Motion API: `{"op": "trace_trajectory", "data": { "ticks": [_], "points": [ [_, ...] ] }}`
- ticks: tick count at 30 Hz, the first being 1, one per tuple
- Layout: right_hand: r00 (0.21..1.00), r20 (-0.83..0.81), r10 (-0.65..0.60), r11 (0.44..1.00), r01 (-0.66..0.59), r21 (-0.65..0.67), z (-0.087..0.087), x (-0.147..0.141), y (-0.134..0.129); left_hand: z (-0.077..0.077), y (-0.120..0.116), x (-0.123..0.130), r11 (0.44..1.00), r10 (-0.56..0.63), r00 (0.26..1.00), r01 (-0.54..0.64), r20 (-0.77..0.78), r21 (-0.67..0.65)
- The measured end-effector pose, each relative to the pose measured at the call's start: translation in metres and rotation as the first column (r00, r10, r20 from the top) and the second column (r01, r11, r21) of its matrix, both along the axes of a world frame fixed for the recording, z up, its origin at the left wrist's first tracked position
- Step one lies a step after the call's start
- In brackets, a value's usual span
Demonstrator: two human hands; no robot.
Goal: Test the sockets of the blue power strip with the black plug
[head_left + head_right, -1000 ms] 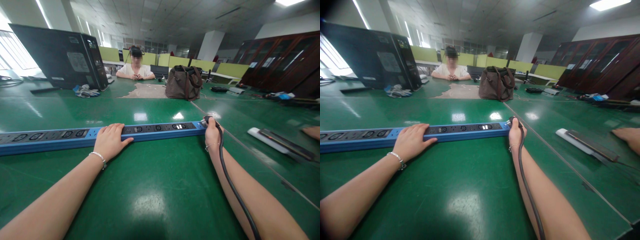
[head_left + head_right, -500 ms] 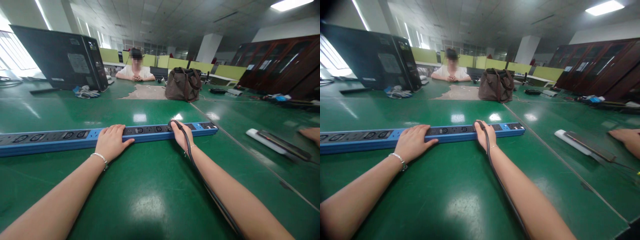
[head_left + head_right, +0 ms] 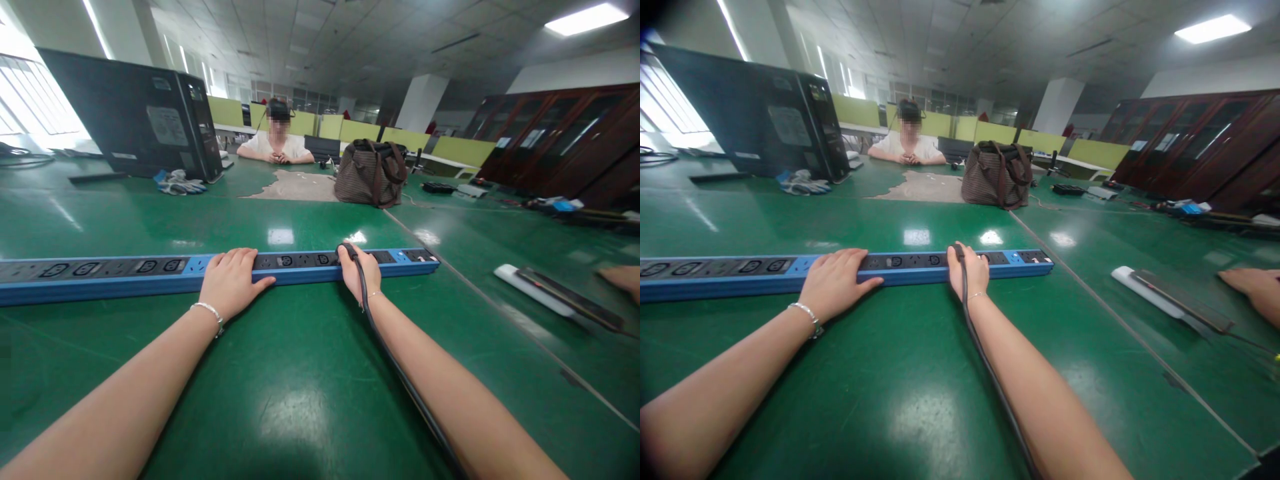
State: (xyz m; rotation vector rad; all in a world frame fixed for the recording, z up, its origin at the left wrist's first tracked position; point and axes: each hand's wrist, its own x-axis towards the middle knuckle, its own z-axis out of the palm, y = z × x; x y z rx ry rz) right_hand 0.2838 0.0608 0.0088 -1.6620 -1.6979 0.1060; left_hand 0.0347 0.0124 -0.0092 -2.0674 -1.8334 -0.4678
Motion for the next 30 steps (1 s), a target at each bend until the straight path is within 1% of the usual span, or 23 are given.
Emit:
{"op": "trace_trajectory", "data": {
  "ticks": [3,8,13,16,20,23,27,30],
  "points": [
    [0.998,0.069,-0.013,1.0,0.013,0.006,-0.004,-0.002,0.001,0.0,0.0,0.0,1.0,-0.002,1.0,0.002,0.028,-0.008],
    [0.979,0.203,-0.031,0.996,0.014,0.088,-0.017,-0.001,-0.001,-0.001,0.0,0.0,1.0,0.005,1.0,-0.005,0.019,-0.012],
    [0.975,0.221,-0.034,0.994,0.01,0.11,-0.024,0.001,-0.005,-0.001,0.0,0.0,1.0,-0.003,1.0,0.003,0.005,-0.001],
    [0.978,0.203,-0.05,0.993,0.026,0.117,-0.022,0.0,-0.004,-0.002,0.001,0.0,1.0,-0.005,1.0,0.005,0.011,0.006],
    [0.981,0.186,-0.056,0.997,0.045,0.062,-0.014,-0.002,-0.004,-0.002,0.001,-0.001,1.0,-0.008,1.0,0.008,0.021,0.001],
    [0.981,0.187,-0.047,0.998,0.038,0.053,-0.009,-0.002,-0.007,-0.002,0.0,-0.001,1.0,-0.003,1.0,0.003,0.026,-0.008],
    [0.975,0.22,-0.018,0.997,0.0,0.082,-0.01,0.0,-0.01,-0.001,0.0,-0.001,1.0,-0.002,0.999,0.002,0.039,-0.011],
    [0.978,0.207,-0.01,0.996,-0.008,0.087,-0.013,0.001,-0.008,-0.001,0.0,0.0,1.0,-0.013,0.999,0.014,0.045,-0.01]
  ]
}}
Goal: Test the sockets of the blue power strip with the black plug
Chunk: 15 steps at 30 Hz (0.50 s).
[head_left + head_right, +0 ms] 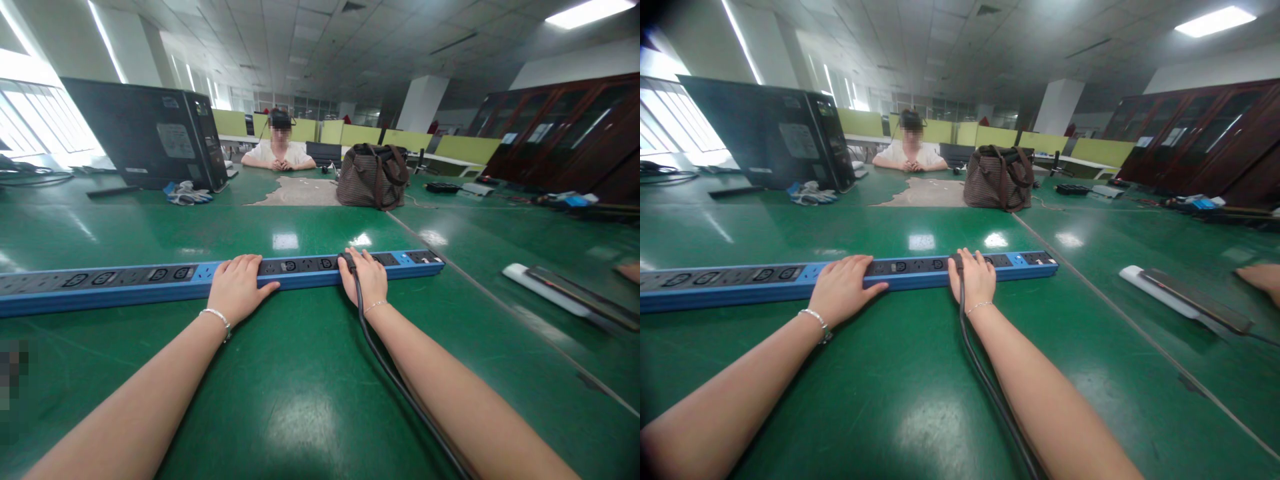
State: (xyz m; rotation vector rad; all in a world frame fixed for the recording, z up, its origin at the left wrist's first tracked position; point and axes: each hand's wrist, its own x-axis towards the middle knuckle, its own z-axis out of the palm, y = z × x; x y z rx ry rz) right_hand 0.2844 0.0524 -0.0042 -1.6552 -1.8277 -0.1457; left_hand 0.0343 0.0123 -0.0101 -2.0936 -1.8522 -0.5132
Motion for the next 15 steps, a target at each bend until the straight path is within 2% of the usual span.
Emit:
{"op": "trace_trajectory", "data": {
  "ticks": [10,15],
  "points": [
    [0.995,-0.098,0.003,0.999,-0.007,-0.039,-0.001,-0.001,0.005,0.0,0.0,0.0,1.0,0.004,1.0,-0.004,0.001,-0.008],
    [0.995,-0.074,0.071,0.997,-0.067,0.044,-0.012,0.002,0.014,0.0,0.001,0.0,1.0,0.001,1.0,-0.001,0.001,-0.008]
  ]
}}
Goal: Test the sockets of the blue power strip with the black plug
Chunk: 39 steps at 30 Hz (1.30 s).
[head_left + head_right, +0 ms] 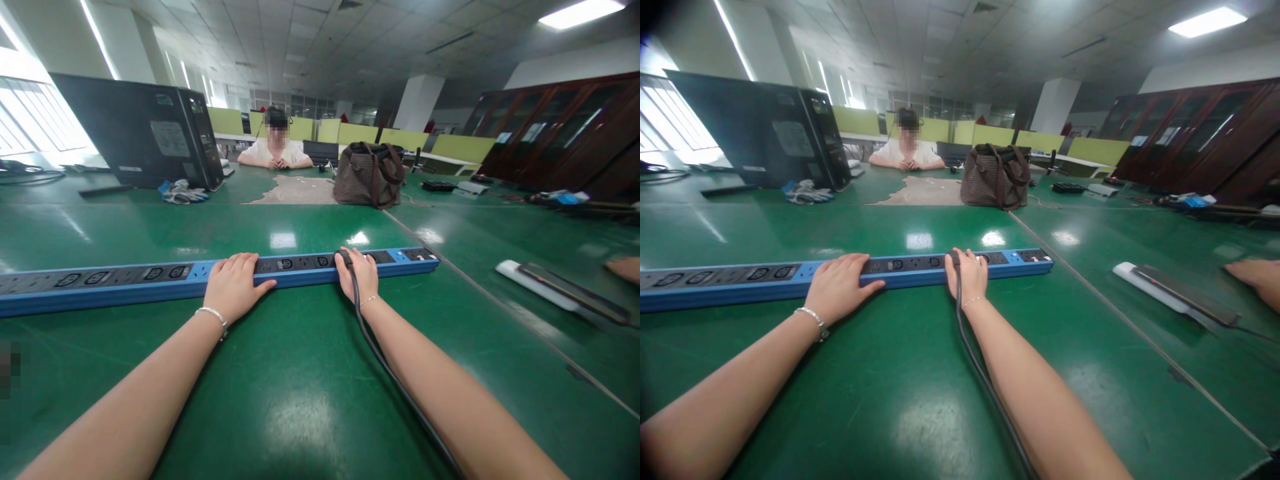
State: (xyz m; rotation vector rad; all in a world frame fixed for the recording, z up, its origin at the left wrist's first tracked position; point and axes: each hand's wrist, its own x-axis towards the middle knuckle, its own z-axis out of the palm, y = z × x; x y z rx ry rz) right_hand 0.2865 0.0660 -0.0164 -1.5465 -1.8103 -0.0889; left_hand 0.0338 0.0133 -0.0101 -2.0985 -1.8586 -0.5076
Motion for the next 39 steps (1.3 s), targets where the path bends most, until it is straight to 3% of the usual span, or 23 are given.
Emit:
{"op": "trace_trajectory", "data": {
  "ticks": [4,7,11,15,20,25,28,33,39],
  "points": [
    [0.998,-0.032,0.059,0.994,-0.055,0.091,-0.006,0.001,0.005,0.0,0.0,0.0,1.0,0.007,1.0,-0.007,-0.009,-0.001],
    [0.981,-0.191,0.038,0.997,-0.023,0.077,-0.001,0.003,0.006,0.001,0.0,0.0,1.0,0.011,1.0,-0.011,-0.014,-0.001],
    [0.88,-0.471,-0.059,0.996,0.086,0.036,0.011,0.009,0.006,0.002,-0.001,0.001,1.0,0.009,1.0,-0.009,-0.026,-0.001],
    [0.833,-0.548,-0.071,0.995,0.094,0.013,0.015,0.012,0.006,0.001,-0.001,0.001,1.0,-0.001,1.0,0.001,0.009,0.001],
    [0.846,-0.532,-0.037,0.999,0.045,0.002,0.01,0.009,0.006,0.0,-0.001,0.0,1.0,0.002,1.0,-0.002,0.0,0.005],
    [0.872,-0.477,0.111,0.994,-0.105,0.038,0.011,-0.001,-0.001,0.0,0.0,0.0,1.0,0.016,1.0,-0.016,0.001,0.016],
    [0.862,-0.479,0.167,0.983,-0.181,0.017,0.016,-0.019,-0.01,0.0,0.001,0.001,0.999,0.036,0.999,-0.036,0.04,0.0],
    [0.825,-0.472,0.311,0.921,-0.384,-0.063,0.022,-0.063,-0.017,0.0,0.001,0.002,0.999,0.041,0.996,-0.042,0.076,0.006],
    [0.927,-0.311,0.211,0.932,-0.286,-0.22,0.029,-0.111,-0.011,-0.001,0.0,0.002,0.999,0.021,0.997,-0.024,0.069,0.044]
  ]
}}
